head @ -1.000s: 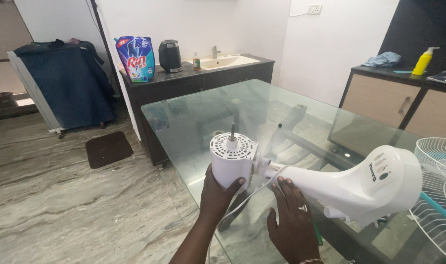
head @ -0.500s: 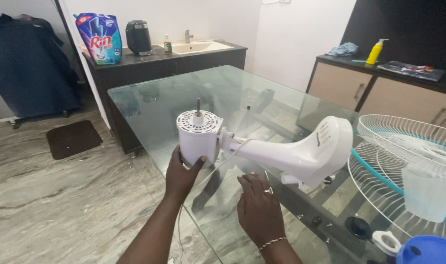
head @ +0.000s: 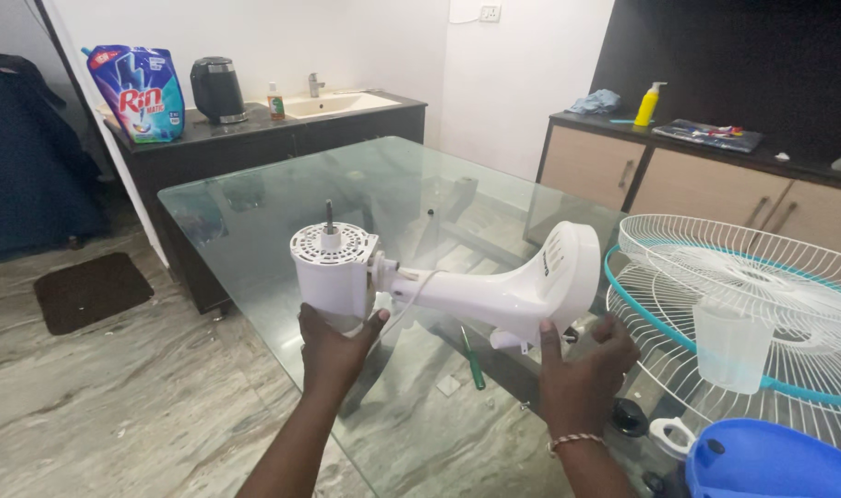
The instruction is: The person disassembles a white oscillating fan on a glass table, removes the rear housing, and uses a screwdriver to adjust internal wiring and components. The fan motor and cage remain on the table while the person works on the exposed electronics.
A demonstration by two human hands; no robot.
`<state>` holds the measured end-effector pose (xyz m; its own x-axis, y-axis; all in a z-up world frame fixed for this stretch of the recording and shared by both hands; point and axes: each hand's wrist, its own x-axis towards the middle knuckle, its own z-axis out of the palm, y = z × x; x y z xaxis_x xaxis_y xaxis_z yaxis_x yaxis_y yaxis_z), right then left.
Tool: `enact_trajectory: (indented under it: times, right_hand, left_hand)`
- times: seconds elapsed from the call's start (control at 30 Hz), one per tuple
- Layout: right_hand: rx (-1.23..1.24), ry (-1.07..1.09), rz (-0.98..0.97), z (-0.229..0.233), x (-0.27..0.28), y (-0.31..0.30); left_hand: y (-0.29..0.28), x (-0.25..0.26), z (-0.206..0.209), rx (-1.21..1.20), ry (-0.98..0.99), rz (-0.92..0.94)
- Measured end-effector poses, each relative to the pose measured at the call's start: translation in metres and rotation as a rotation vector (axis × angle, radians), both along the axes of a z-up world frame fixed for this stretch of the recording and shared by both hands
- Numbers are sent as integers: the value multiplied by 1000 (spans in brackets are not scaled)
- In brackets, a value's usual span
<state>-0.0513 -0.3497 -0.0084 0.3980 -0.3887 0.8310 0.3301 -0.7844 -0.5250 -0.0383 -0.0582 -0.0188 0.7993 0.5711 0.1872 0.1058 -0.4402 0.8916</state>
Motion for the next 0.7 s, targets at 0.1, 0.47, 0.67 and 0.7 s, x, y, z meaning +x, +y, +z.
enact_trajectory:
  times: [0.1, 0.47, 0.67, 0.7]
  right_hand:
    - [208, 99, 447, 9, 15, -9]
    - [200, 182, 423, 33, 22, 25]
    - [137, 107, 401, 52, 16, 59]
    - [109, 70, 407, 55, 14, 64]
  left_hand:
    - [4, 37, -5, -81, -12, 11]
    - [63, 113, -23, -68, -21, -147]
    - [77, 109, -4, 110, 111, -84]
    - [79, 109, -4, 187, 175, -13]
